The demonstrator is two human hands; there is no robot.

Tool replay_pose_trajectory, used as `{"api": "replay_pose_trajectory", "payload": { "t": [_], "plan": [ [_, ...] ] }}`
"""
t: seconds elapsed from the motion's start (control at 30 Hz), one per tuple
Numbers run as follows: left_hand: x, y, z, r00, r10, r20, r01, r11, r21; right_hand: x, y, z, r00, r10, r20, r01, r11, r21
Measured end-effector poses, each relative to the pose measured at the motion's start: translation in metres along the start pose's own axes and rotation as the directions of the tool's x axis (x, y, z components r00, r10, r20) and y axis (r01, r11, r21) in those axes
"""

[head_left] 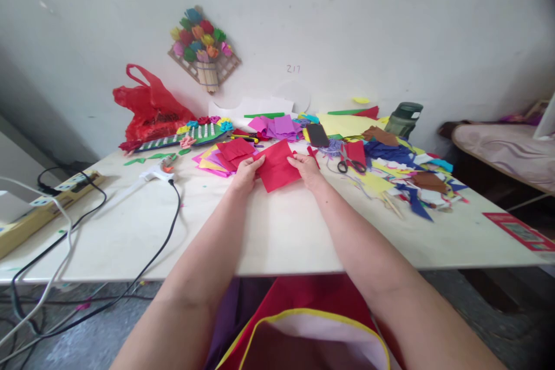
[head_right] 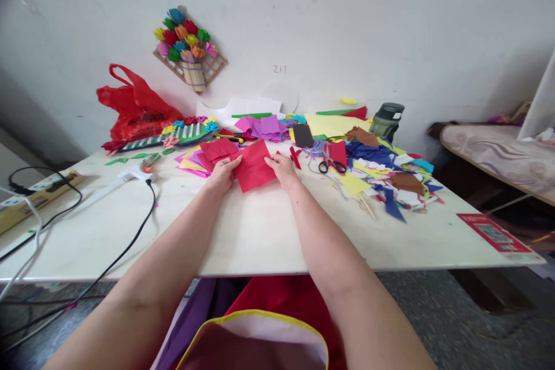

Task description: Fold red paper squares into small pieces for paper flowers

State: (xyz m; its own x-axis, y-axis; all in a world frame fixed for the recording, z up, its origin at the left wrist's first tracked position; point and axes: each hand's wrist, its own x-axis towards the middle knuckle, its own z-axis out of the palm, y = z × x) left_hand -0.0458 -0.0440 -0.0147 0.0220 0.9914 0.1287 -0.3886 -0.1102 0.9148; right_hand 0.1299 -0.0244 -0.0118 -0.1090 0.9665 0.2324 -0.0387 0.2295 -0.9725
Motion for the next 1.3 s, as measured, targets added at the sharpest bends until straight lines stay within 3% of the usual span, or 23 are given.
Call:
{"api": "replay_pose_trajectory", "payload": {
  "t": [0.13, 0.27, 0.53, 0.63, 1.03, 1.3],
  "plan": [
    [-0.001, 0.006, 0.002, 0.997, -0.056, -0.049, 0.056, 0.998, 0.011, 0.001, 0.001, -0.002, 0.999, -0.01, -0.049, 0.011, 1.0, 0.006],
    [0.001, 0.012, -0.001, 0.992, -0.098, -0.085, 0.098, 0.995, 0.006, -0.001, -0.001, -0.002, 0.998, 0.056, 0.023, -0.057, 0.997, 0.055],
    [0.001, 0.009, -0.019, 0.992, -0.075, 0.099, 0.053, 0.976, 0.213, -0.006, -0.004, -0.005, 0.959, 0.2, 0.203, -0.227, 0.967, 0.118],
    [-0.001, 0.01, -0.019, 0.989, -0.093, 0.118, 0.06, 0.964, 0.259, -0.005, -0.002, -0.006, 0.948, 0.217, 0.235, -0.254, 0.957, 0.141],
    [-0.011, 0.019, -0.008, 0.966, -0.218, 0.139, 0.171, 0.943, 0.285, -0.008, -0.006, -0.003, 0.955, 0.214, 0.204, -0.231, 0.971, 0.062],
    [-0.006, 0.015, -0.011, 0.969, -0.206, 0.138, 0.156, 0.938, 0.309, -0.008, -0.005, -0.002, 0.957, 0.214, 0.197, -0.223, 0.975, 0.022]
  ]
}}
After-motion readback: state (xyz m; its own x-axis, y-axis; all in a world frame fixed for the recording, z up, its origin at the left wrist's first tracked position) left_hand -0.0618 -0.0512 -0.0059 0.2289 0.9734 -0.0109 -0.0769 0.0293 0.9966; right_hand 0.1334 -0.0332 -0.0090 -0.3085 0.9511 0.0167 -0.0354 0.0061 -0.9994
